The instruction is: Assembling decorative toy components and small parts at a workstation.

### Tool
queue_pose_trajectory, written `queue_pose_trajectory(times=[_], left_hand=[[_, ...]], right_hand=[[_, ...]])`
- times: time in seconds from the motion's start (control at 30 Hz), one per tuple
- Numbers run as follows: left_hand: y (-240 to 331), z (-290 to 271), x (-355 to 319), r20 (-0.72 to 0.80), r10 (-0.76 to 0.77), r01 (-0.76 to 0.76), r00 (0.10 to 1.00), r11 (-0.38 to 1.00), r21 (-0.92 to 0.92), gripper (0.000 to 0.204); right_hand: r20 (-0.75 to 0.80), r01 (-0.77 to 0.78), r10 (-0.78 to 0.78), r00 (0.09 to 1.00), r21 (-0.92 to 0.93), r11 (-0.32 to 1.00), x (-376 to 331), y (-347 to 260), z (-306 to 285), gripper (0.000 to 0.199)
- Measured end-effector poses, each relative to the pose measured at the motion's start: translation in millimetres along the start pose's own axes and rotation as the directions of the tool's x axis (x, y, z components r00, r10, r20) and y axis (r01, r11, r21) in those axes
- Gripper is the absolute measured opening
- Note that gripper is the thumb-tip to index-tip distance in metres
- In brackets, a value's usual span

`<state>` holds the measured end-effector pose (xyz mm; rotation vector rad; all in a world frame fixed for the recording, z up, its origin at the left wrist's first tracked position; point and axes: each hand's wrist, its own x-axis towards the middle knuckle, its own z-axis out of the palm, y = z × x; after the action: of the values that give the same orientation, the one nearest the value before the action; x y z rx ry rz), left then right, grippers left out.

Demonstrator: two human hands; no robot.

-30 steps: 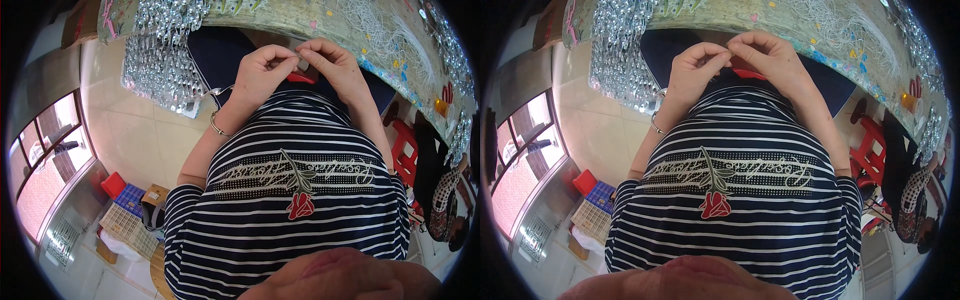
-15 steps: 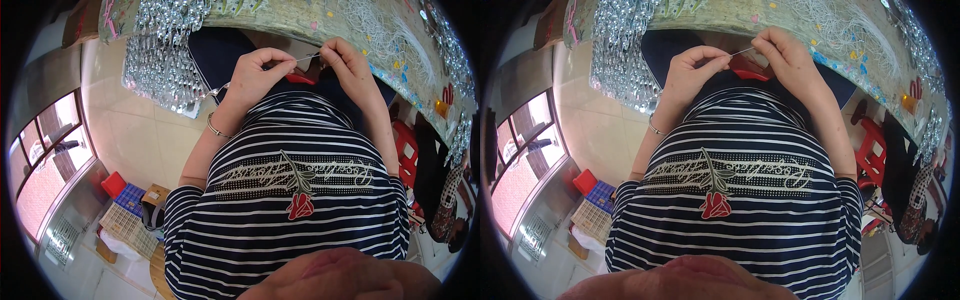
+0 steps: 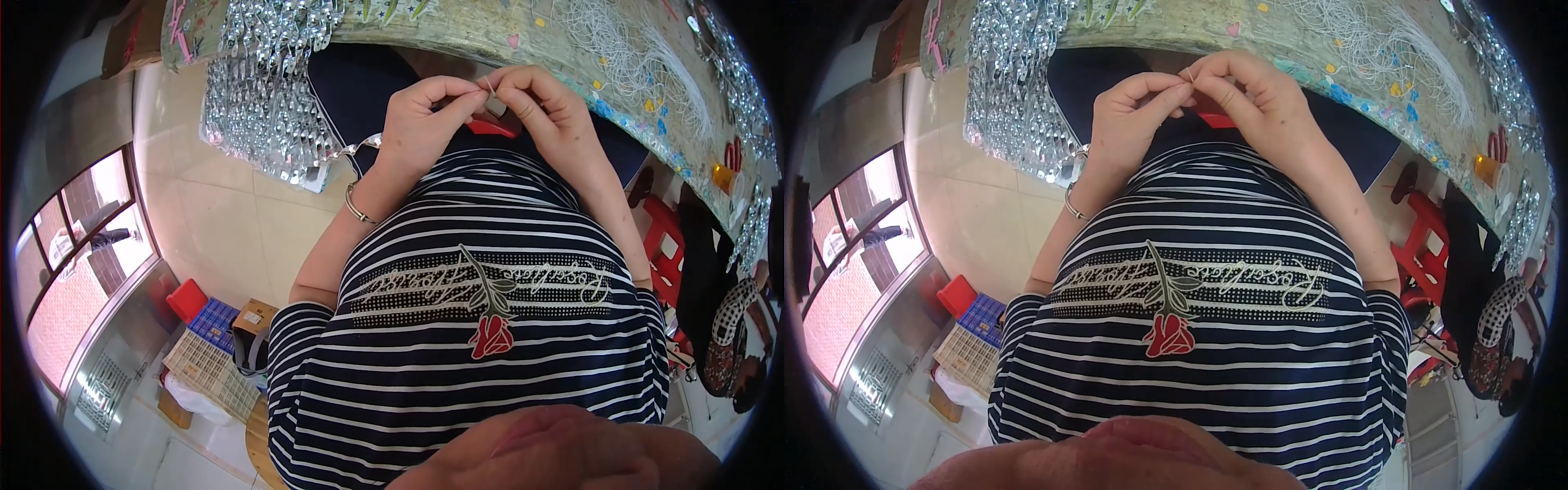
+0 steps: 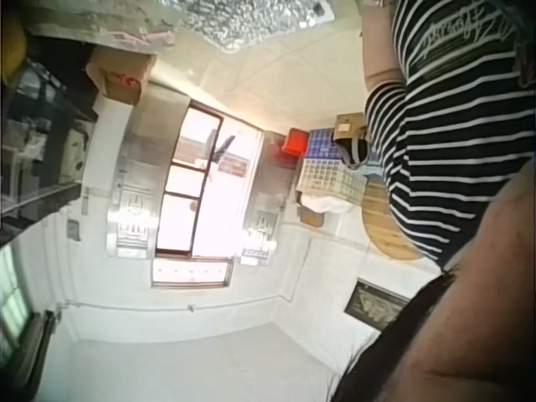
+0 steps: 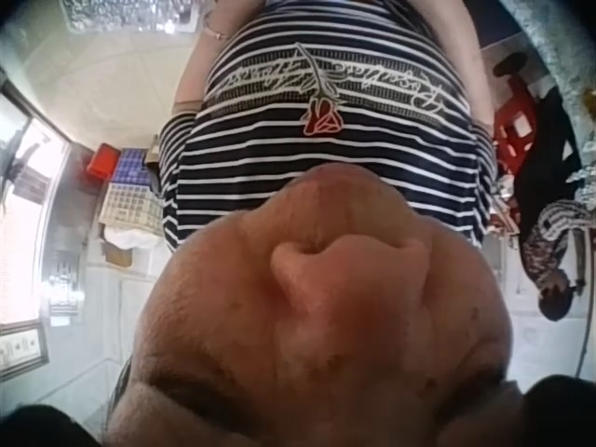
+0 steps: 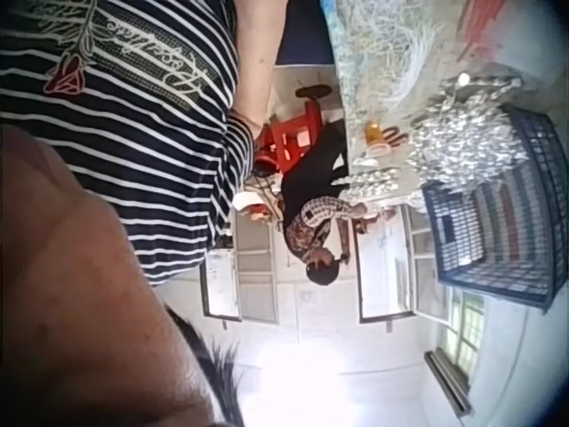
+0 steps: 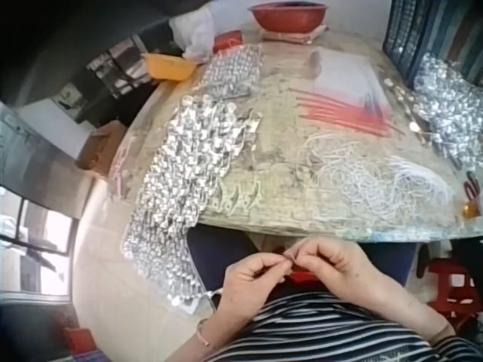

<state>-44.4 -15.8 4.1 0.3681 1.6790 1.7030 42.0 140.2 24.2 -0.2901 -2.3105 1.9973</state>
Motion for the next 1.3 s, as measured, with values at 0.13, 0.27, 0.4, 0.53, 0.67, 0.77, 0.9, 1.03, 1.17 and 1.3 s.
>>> queue_pose_trajectory(times=[0.13, 0.27, 0.4, 0.53, 0.67, 0.77, 0.9, 1.03, 1.17, 1.3], left_hand=[[6, -4, -3, 0.026, -0.097, 0.098, 0.995, 0.993, -0.068, 0.014], [6, -10, -2, 0.057, -0.173, 0.179, 0.983, 0.976, -0.123, 0.015], [2, -16, -2, 0.094, -0.198, 0.208, 0.976, 0.972, -0.106, 0.016], [-6, -18, -4, 0.083, -0.127, 0.134, 0.988, 0.988, -0.074, 0.015], [-8, -17, -3, 0.079, -0.161, 0.171, 0.984, 0.975, -0.144, 0.014], [-5, -15, -3, 0.053, -0.171, 0.177, 0.984, 0.971, -0.161, 0.013], [0, -13, -4, 0.04, -0.131, 0.135, 0.991, 0.983, -0.126, 0.012], [0, -10, -5, 0.002, -0.082, 0.082, 0.997, 0.994, -0.066, 0.01], [-5, -8, -5, -0.001, 0.01, -0.01, 1.0, 0.999, 0.035, 0.01], [-2, -10, -4, 0.046, -0.026, 0.025, 0.999, 1.0, 0.018, 0.011]], right_hand=[[0.098, 0.373, -0.377, 0.921, -0.499, 0.782, 7, 1, -1, 0.005], [0.116, 0.393, -0.397, 0.91, -0.545, 0.741, 7, 0, 5, 0.011], [0.13, 0.41, -0.413, 0.901, -0.561, 0.719, 7, 8, 9, 0.013], [0.138, 0.399, -0.39, 0.911, -0.539, 0.742, 6, 9, 12, 0.013], [0.135, 0.419, -0.414, 0.9, -0.526, 0.74, 7, 10, 14, 0.012], [0.156, 0.428, -0.411, 0.898, -0.525, 0.736, 8, 5, 13, 0.013], [0.087, 0.382, -0.403, 0.911, -0.547, 0.745, 7, 7, 10, 0.01], [-0.001, 0.206, -0.223, 0.975, -0.379, 0.902, 6, 18, 9, 0.006], [0.013, 0.061, -0.06, 0.998, -0.162, 0.985, 8, 27, 10, 0.008], [0.079, -0.183, 0.177, 0.981, 0.07, 0.981, 13, 15, 10, 0.01]])
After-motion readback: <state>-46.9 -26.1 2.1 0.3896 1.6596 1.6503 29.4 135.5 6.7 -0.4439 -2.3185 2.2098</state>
